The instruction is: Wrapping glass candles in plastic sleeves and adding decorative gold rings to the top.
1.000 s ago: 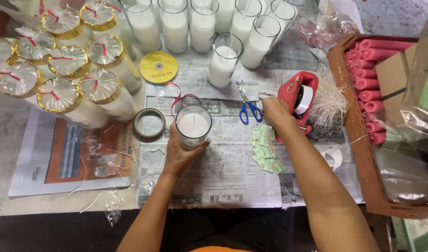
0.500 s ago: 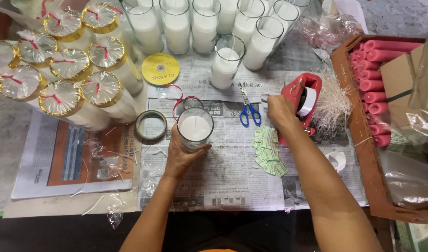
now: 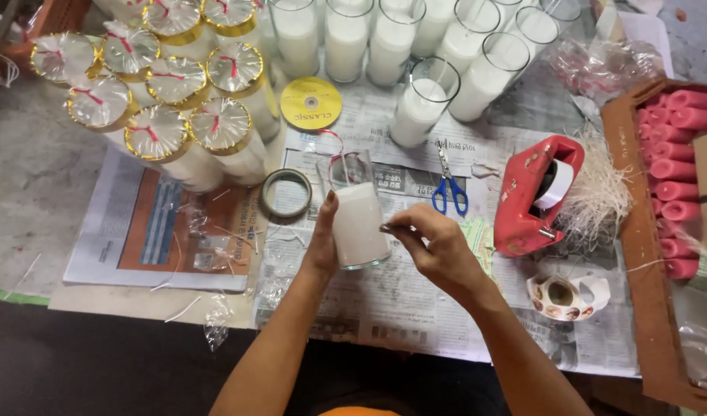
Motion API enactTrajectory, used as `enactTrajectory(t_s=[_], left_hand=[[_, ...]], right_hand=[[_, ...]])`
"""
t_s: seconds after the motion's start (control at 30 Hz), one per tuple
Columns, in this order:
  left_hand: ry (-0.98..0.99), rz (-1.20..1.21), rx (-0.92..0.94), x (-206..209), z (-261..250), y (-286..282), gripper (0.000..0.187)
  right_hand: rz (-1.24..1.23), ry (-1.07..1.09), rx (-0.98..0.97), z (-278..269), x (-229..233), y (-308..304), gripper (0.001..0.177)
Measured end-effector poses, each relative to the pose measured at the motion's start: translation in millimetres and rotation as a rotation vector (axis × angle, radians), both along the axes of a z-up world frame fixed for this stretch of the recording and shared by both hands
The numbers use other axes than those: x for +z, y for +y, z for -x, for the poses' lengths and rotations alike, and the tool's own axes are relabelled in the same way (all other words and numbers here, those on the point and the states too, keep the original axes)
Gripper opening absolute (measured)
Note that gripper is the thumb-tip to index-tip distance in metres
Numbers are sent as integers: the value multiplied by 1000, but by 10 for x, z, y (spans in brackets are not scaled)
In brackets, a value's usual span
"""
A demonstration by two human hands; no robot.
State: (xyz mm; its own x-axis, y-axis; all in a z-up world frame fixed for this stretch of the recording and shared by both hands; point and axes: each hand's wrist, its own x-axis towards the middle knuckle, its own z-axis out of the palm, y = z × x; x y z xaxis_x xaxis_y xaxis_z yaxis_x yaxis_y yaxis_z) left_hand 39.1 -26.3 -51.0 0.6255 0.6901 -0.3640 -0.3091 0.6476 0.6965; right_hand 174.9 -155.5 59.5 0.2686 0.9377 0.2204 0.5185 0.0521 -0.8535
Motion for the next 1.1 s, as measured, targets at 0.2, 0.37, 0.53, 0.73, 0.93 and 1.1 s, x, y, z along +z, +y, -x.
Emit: enactTrajectory(t_s=[0.2,0.37,0.53,0.73,0.93,1.1], left_hand=[[-42,-1,-47,104,-9,-154,65],[-39,51,-66,-60,-23,-130,69],[-40,84,-24,195,-51,-217,56],[-97,131,-33,85,-39,-119,62],[216,-446,-95,490,127,67,62],[333,-816,46,655,-71,51,101]], right_hand=[[-119,-232,11,45,-154,133,10],[-60,-315,47,145,-199,-45,9],[-62,-356,-50,23,-225,19,9],[36,-258,105,105,51,-169,9],[228,-6,27,-726,-160,-168,12],[671,-552,-449,-1912,-1081,147,19]])
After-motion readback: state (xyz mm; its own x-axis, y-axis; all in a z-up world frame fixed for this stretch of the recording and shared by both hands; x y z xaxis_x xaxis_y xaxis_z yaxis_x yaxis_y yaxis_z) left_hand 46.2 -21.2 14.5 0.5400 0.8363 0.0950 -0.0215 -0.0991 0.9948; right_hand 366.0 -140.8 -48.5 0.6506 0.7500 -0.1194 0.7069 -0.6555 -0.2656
